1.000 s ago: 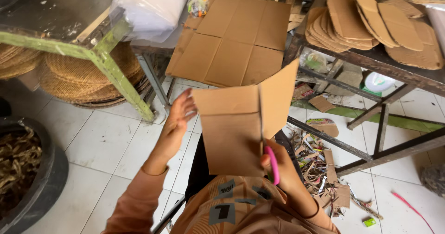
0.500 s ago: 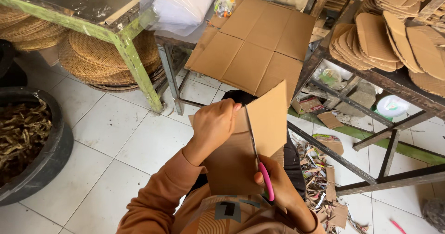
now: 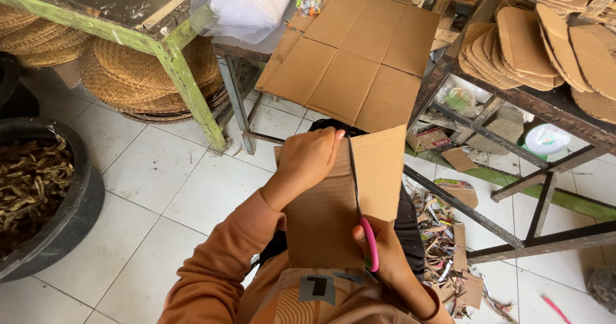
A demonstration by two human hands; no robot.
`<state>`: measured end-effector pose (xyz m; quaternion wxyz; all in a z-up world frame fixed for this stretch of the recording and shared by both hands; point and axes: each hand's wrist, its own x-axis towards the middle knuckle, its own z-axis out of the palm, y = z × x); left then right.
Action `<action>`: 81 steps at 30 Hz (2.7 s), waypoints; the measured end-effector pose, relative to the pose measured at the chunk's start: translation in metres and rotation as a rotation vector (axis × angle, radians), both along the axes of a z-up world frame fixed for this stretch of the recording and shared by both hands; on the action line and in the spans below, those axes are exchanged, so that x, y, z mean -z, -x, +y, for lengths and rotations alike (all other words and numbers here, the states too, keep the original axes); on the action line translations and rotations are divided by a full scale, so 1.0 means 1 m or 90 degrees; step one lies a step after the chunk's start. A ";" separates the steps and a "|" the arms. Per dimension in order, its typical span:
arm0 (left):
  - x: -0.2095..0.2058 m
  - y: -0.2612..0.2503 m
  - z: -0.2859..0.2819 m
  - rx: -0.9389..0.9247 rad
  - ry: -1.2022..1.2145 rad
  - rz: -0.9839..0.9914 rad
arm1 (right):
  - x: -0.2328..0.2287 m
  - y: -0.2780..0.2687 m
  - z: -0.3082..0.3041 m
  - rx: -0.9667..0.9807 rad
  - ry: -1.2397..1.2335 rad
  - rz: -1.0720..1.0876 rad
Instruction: The person uses pink-handled scissors to cut a rectangular piece of corrugated cardboard into a rounded rectangular shape. The person repeatedly trims the edges and corners, then places the finished piece on a nearby stack of similar cutouts.
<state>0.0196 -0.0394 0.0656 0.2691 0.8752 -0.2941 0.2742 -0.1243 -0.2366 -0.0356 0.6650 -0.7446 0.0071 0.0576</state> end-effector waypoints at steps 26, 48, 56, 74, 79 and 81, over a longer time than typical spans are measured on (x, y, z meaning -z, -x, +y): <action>0.104 -0.080 -0.014 -0.035 -0.073 0.232 | 0.038 -0.075 0.017 0.133 -0.195 0.175; 0.071 0.043 -0.047 0.340 0.487 0.798 | -0.001 -0.042 -0.091 0.240 -0.329 -0.203; 0.087 0.049 -0.093 0.460 0.941 0.768 | 0.008 0.024 -0.078 0.235 -0.013 -0.222; 0.102 0.086 -0.117 0.485 0.891 0.827 | 0.038 0.037 -0.068 0.226 -0.167 -0.170; 0.103 0.067 -0.109 0.628 0.854 0.777 | 0.025 0.039 -0.074 0.206 -0.091 -0.163; 0.094 0.057 -0.095 0.542 0.725 0.810 | 0.016 0.041 -0.080 0.174 -0.052 -0.219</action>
